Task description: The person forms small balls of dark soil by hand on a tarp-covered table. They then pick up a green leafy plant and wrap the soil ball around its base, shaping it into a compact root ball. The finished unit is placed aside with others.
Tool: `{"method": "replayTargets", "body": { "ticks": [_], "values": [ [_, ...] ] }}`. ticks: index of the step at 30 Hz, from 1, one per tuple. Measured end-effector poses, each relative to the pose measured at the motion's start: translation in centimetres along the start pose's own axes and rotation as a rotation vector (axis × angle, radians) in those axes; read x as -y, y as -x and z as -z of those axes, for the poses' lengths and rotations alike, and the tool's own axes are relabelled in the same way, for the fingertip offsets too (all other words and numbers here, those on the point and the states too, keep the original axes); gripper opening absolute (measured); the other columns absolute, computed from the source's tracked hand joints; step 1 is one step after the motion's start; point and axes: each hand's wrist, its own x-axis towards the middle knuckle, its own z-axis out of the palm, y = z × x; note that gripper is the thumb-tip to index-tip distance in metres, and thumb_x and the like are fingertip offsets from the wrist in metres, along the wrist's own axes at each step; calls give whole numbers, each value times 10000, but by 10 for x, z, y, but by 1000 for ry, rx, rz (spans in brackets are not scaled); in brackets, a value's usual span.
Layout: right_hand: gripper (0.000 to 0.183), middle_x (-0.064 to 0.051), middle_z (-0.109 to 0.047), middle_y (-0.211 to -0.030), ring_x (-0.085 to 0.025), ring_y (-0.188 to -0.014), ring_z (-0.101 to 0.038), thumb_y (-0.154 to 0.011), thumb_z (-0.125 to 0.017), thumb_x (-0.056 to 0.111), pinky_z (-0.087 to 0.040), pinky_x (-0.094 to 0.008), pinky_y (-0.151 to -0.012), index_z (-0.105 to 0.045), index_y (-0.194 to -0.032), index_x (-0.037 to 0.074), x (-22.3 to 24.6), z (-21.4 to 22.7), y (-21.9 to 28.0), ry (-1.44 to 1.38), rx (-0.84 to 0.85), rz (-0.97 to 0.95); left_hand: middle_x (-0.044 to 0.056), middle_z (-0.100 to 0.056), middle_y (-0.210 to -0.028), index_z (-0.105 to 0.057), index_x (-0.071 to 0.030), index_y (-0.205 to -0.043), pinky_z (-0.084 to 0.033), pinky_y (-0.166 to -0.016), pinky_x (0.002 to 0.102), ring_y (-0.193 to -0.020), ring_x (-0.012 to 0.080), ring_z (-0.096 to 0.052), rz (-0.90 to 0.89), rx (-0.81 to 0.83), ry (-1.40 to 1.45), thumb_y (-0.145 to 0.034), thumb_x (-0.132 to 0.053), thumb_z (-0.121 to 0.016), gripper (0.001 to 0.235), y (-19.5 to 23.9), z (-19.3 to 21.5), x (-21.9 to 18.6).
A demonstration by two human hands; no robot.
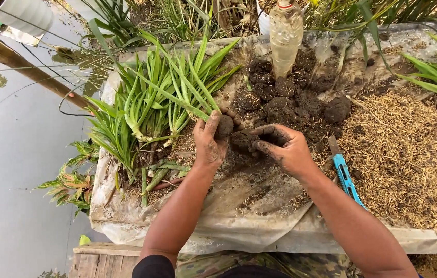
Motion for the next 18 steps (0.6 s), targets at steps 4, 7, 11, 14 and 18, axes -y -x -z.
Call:
{"method": "replayTargets", "body": {
  "ticks": [4,7,11,14,18],
  "values": [
    [326,-217,-840,-1121,-314,-1096,-800,-853,-896,-75,-616,-509,-1062,-823,-1164,-15,-20,-3,7,78,1,32,302,-778,-1002,-707,71,-1185,-740,-791,565,-865,398,-825,15,-3,26,-1110,-231,-703,311,4,-1,5],
    [265,-236,-835,-1095,-349,-1065,-817,-896,-863,-69,-626,-531,-1051,-826,-1150,-5,-19,-15,6,118,33,75,304,-782,-1013,-707,74,-1186,-740,-797,556,-875,394,-825,40,-17,45,-1118,-241,-696,322,10,-9,7],
    [159,-182,-835,-1045,-312,-979,-829,-953,-835,-9,-667,-478,-928,-828,-1106,32,-12,-26,6,252,20,435,270,-781,-1015,-698,40,-1203,-721,-843,544,-882,354,-821,96,14,15,-1125,-287,-683,337,18,-17,11],
    [116,-159,-841,-1028,-286,-945,-833,-952,-864,38,-686,-433,-869,-829,-1063,43,-22,-23,8,422,-29,647,274,-776,-1039,-690,42,-1227,-708,-874,550,-923,358,-815,103,39,-3,-1144,-291,-666,344,21,-14,16],
    [112,-129,-853,-1016,-277,-919,-841,-949,-897,95,-701,-415,-830,-821,-1018,49,-31,-20,8,603,-150,892,267,-774,-1096,-679,45,-1271,-706,-921,549,-997,364,-802,118,48,45,-1177,-277,-620,340,20,-10,15]
  ]
}}
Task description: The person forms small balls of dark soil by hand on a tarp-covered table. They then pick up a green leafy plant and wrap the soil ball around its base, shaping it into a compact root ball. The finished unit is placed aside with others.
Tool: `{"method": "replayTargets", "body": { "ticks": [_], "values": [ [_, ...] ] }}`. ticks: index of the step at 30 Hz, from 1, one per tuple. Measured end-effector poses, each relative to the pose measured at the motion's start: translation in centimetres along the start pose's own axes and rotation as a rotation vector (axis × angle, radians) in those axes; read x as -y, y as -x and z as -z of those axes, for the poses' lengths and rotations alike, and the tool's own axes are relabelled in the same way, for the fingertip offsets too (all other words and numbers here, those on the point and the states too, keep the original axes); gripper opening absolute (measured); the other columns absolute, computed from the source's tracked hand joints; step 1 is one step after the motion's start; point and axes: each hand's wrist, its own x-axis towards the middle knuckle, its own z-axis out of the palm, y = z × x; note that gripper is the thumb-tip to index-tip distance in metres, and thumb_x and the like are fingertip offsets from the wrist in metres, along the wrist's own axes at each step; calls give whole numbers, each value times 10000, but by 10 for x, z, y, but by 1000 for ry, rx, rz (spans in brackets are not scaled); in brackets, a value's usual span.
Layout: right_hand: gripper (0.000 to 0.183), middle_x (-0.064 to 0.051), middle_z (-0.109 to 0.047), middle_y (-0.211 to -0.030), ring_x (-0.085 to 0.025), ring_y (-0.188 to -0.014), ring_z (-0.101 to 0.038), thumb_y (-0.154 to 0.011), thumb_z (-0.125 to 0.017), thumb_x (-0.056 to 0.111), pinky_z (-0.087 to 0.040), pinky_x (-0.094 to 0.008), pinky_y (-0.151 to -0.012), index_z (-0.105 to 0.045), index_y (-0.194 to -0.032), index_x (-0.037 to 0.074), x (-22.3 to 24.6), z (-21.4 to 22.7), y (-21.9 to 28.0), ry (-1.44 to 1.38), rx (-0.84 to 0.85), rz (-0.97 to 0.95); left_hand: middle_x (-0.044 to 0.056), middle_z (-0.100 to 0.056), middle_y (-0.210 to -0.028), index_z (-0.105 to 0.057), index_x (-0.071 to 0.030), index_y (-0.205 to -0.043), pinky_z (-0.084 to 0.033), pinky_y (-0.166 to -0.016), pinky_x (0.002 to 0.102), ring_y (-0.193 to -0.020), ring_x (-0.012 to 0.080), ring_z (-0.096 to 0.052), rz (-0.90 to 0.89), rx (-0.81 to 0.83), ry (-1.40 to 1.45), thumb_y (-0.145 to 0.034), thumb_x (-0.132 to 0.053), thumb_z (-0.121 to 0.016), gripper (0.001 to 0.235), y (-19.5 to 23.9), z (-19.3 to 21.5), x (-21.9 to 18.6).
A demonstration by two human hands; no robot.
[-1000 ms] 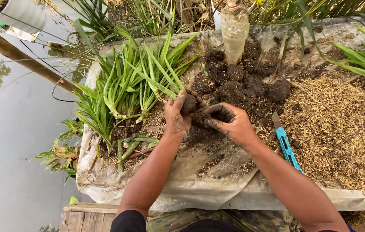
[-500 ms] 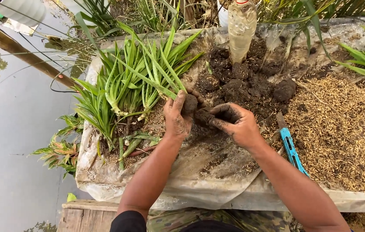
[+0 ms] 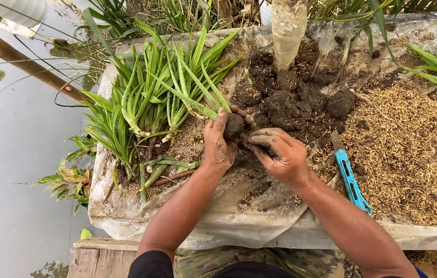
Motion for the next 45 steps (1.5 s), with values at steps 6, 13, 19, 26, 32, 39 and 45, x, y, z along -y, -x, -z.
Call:
{"method": "replayTargets", "body": {
  "ticks": [6,13,19,26,32,39,45],
  "values": [
    [186,-193,-808,-1110,-318,-991,-825,-922,-863,40,-734,-427,-832,-841,-1106,50,-23,-15,21,78,62,172,253,-773,-1079,-688,39,-1237,-719,-944,567,-986,358,-802,-18,-19,33,-1174,-269,-626,321,-1,-1,1],
    [221,-192,-780,-1132,-326,-1043,-818,-946,-824,-4,-735,-417,-857,-853,-1161,41,-6,-15,4,19,143,128,260,-777,-1046,-680,48,-1200,-720,-924,588,-934,367,-802,-8,-66,109,-1164,-286,-639,339,3,-10,-4],
    [265,-141,-713,-1100,-313,-1039,-770,-934,-919,126,-712,-460,-856,-772,-1137,37,-8,-11,2,16,98,-85,237,-781,-1017,-696,8,-1193,-700,-894,516,-914,333,-805,14,-68,-26,-1148,-341,-661,353,2,7,15],
    [777,-179,-542,-1372,-378,-1350,-565,-851,-999,274,-494,-574,-1149,-582,-1467,51,14,1,-20,223,71,-167,277,-784,-1000,-705,28,-1176,-691,-872,515,-910,365,-820,33,-84,-14,-1116,-280,-701,313,18,-18,3],
    [1019,-221,-602,-1528,-503,-1450,-558,-753,-1014,172,-274,-927,-1141,-489,-1622,74,5,-6,-10,155,209,-404,282,-771,-934,-708,26,-1138,-701,-787,504,-819,362,-818,99,-63,-42,-1076,-268,-739,302,11,5,21],
    [997,-159,-599,-1543,-462,-1465,-571,-755,-1029,325,-300,-893,-1178,-530,-1610,201,-7,1,-9,96,440,-478,275,-783,-864,-739,14,-1083,-718,-665,481,-731,360,-828,140,-93,-65,-1010,-254,-801,285,13,-5,4],
    [902,-163,-670,-1425,-464,-1371,-649,-770,-1026,418,-470,-720,-1126,-637,-1556,207,-26,0,7,38,354,-453,285,-790,-848,-758,34,-1091,-716,-622,503,-722,368,-833,168,-96,-92,-1024,-271,-798,315,10,4,7]
  ]
}}
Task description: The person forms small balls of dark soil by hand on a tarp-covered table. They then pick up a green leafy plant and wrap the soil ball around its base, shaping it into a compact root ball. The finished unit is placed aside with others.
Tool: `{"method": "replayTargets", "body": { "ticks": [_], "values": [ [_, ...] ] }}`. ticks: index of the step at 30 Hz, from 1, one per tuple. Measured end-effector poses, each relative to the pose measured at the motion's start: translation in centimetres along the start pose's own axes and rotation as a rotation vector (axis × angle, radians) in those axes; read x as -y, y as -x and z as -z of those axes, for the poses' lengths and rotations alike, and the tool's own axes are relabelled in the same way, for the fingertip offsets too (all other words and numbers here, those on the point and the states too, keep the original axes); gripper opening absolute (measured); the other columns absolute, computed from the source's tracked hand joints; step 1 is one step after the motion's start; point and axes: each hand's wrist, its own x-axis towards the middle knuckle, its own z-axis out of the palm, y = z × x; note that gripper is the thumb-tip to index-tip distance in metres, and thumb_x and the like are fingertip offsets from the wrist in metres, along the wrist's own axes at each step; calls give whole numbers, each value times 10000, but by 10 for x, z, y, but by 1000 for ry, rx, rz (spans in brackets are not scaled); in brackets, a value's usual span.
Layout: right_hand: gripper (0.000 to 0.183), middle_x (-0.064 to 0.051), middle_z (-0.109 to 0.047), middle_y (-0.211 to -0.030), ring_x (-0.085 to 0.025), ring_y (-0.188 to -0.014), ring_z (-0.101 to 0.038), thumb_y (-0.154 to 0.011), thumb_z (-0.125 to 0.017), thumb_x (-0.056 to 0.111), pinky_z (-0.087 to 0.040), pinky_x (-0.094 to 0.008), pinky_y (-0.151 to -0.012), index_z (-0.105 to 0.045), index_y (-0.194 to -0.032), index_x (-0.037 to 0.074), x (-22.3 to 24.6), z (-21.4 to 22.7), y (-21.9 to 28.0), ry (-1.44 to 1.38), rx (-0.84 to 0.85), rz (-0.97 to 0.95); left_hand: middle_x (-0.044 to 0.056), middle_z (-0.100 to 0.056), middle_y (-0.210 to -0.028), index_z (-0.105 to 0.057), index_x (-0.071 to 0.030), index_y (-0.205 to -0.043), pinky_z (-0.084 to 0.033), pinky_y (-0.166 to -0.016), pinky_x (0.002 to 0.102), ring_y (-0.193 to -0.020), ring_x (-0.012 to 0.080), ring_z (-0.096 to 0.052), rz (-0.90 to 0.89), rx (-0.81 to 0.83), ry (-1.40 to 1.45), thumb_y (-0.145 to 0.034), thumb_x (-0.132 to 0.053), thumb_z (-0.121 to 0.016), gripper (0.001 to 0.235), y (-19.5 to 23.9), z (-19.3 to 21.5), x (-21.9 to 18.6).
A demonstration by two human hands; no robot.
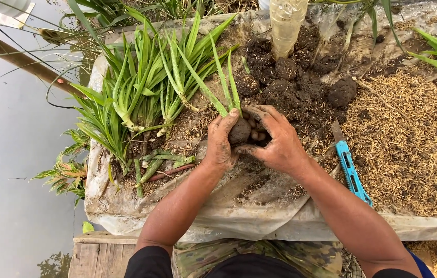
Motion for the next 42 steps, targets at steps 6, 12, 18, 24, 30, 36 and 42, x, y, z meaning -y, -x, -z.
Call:
{"method": "replayTargets", "body": {
  "ticks": [6,12,18,24,30,36,42],
  "values": [
    [725,-206,-704,-1318,-422,-1243,-686,-878,-958,332,-515,-561,-1009,-672,-1509,118,9,-2,3,-126,-85,44,256,-801,-854,-747,21,-1052,-724,-595,474,-688,338,-823,5,-64,-28,-989,-243,-826,283,-8,12,15],
    [842,-264,-672,-1422,-506,-1348,-626,-838,-964,364,-512,-635,-1072,-628,-1561,93,9,11,1,-67,31,54,309,-776,-853,-750,38,-1068,-694,-532,563,-691,402,-808,120,-21,-2,-994,-325,-826,378,-12,16,1],
    [735,-156,-715,-1324,-404,-1255,-705,-863,-960,280,-542,-551,-981,-677,-1521,112,-1,5,-2,34,-46,200,304,-760,-811,-752,60,-1026,-704,-548,576,-684,425,-804,179,13,58,-999,-316,-792,378,-4,2,-8],
    [737,-141,-732,-1333,-379,-1272,-715,-856,-961,270,-546,-533,-993,-688,-1524,120,1,8,-4,122,-53,278,297,-753,-793,-759,60,-1001,-695,-597,596,-686,438,-798,191,6,59,-995,-315,-782,376,-7,3,-8],
    [711,-189,-746,-1268,-394,-1203,-734,-907,-935,407,-533,-516,-946,-700,-1503,98,11,15,-3,34,-86,252,289,-763,-822,-764,33,-1040,-706,-586,540,-715,418,-804,182,-1,17,-998,-344,-798,381,-8,6,3],
    [581,-128,-761,-1336,-357,-1228,-736,-996,-828,428,-519,-477,-951,-712,-1495,154,4,10,-3,82,-74,215,328,-759,-835,-744,72,-1050,-713,-579,512,-728,450,-804,144,-74,37,-1003,-281,-792,359,-7,1,4],
    [882,-292,-725,-1390,-465,-1258,-723,-800,-960,192,-468,-643,-1086,-605,-1595,55,38,21,-7,133,0,147,231,-800,-861,-727,18,-1082,-726,-578,432,-714,301,-825,70,-123,-61,-1014,-387,-822,421,-6,0,9]
  ]
}}
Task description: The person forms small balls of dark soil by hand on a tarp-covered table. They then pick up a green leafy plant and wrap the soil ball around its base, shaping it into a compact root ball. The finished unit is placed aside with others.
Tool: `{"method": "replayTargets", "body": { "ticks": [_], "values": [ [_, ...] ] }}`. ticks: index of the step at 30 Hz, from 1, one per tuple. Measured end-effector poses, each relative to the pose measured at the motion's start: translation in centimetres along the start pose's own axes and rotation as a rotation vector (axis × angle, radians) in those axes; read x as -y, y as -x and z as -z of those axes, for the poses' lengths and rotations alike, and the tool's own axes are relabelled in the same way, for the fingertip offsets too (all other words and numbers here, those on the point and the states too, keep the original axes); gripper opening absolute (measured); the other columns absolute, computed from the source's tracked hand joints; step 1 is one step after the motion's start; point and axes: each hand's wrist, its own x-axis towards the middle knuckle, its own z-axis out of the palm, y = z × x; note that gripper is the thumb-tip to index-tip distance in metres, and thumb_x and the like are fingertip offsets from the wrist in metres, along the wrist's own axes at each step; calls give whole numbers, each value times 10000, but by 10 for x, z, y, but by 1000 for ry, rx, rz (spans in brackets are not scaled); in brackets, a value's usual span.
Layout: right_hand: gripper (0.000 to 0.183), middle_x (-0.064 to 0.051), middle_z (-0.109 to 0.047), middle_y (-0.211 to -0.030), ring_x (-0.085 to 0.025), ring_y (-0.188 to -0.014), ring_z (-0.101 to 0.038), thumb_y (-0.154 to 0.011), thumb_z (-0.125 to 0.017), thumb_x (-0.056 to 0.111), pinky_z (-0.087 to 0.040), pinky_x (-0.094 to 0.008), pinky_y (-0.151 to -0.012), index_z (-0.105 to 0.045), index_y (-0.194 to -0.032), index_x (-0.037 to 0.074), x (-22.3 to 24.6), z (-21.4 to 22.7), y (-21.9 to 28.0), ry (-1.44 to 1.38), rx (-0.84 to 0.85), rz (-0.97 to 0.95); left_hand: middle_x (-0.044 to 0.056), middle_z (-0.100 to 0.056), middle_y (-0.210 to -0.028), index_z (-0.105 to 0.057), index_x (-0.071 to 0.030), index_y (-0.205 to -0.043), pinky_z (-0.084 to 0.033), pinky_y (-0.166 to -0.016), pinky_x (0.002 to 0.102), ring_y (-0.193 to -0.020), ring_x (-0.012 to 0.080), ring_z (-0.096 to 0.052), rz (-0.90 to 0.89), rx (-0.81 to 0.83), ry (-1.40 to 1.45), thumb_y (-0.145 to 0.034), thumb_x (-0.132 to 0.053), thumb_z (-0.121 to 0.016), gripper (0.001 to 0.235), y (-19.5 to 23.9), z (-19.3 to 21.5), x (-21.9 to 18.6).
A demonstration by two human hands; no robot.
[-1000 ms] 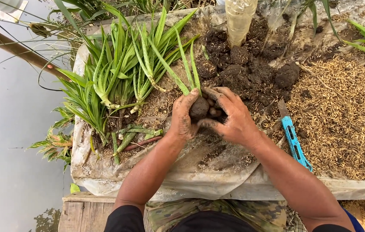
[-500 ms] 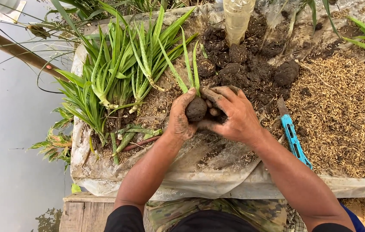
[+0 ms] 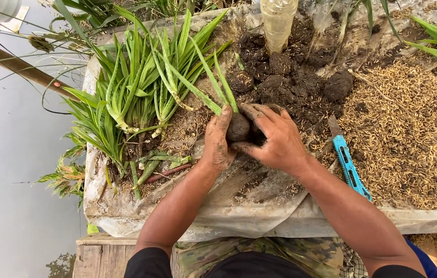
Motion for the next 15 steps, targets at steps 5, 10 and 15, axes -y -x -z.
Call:
{"method": "replayTargets", "body": {
  "ticks": [5,10,15],
  "values": [
    [785,-231,-777,-1319,-382,-1183,-767,-910,-913,453,-470,-552,-1087,-652,-1552,84,-8,-9,7,105,-99,55,201,-819,-877,-742,-17,-1124,-729,-589,409,-722,262,-832,-10,30,-72,-1036,-400,-805,398,-6,9,8],
    [685,-217,-796,-1277,-372,-1146,-787,-995,-808,499,-448,-594,-1139,-668,-1535,100,-15,-8,7,98,-106,66,187,-812,-863,-731,-20,-1116,-734,-619,390,-694,237,-815,-18,63,-107,-1044,-424,-795,415,-10,12,2],
    [564,-202,-794,-1323,-360,-1205,-774,-928,-891,226,-484,-529,-1048,-729,-1451,91,-11,12,-1,-18,64,-10,282,-772,-814,-738,29,-1032,-718,-534,527,-677,391,-811,146,82,12,-1034,-440,-777,471,-2,-2,-13]
  ]
}}
